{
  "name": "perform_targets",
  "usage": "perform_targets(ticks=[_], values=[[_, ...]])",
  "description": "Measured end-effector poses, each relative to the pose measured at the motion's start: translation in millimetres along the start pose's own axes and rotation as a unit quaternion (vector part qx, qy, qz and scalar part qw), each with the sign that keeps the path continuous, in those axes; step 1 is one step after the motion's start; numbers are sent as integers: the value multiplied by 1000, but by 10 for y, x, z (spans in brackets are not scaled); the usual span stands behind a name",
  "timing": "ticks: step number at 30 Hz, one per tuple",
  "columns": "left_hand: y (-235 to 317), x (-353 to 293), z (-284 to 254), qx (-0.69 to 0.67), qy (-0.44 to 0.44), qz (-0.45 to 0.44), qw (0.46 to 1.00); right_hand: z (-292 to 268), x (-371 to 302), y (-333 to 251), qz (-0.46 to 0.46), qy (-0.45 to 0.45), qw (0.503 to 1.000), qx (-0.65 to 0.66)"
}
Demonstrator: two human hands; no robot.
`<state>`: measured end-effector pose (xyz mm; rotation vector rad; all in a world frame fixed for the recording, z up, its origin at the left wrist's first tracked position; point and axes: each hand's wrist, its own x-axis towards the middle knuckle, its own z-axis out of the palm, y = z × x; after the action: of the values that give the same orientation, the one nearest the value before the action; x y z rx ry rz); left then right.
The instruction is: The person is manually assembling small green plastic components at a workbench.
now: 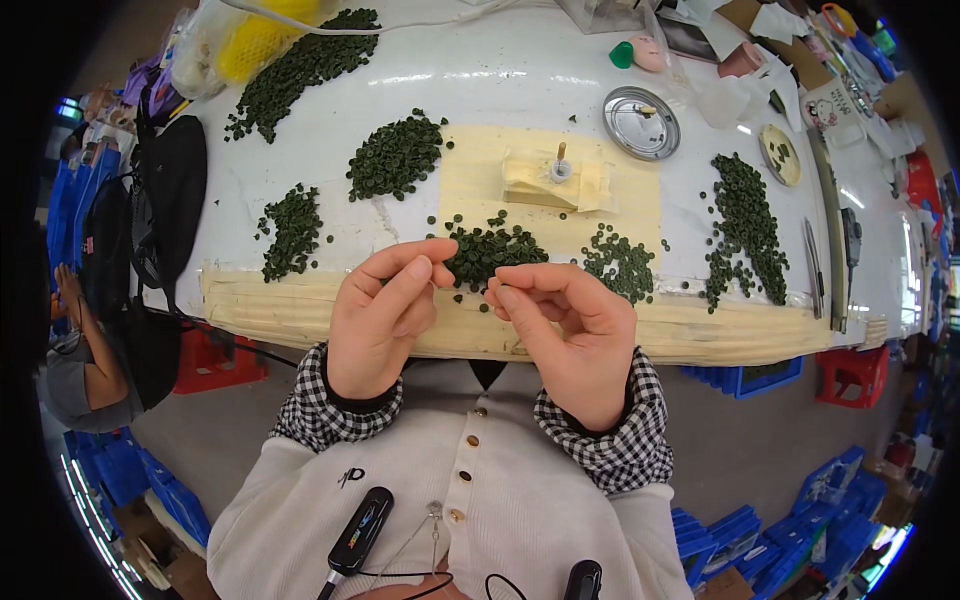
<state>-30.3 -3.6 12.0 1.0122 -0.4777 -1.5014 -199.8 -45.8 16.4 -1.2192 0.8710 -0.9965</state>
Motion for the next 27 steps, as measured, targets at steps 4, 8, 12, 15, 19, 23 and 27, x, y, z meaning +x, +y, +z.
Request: perform_targets(ticks=[4, 8, 12, 15, 19, 23, 27], values=[[22, 39, -57, -55, -22, 24, 998, -70, 11, -22, -6, 26, 1000, 0], [62, 26, -43, -74, -32, 20, 997, -106, 12, -15, -15, 17, 1000, -1], [7, 30, -86, -94, -77, -11, 993, -119, 4, 17, -28, -3, 999, -28], [-17, 20, -81, -95, -114, -28, 989, -107, 3, 26, -26, -18, 999, -16], [-18, -1, 20, -74, -99, -58, 991, -88, -5, 64, -33, -35, 999, -4], [-70, -7, -12, -73, -103, -56, 990, -58, -6, 31, -5, -58, 998, 29], [-77, -5, -38, -72, -103, -58, 990, -57, -2, 51, 26, -69, 994, 86]])
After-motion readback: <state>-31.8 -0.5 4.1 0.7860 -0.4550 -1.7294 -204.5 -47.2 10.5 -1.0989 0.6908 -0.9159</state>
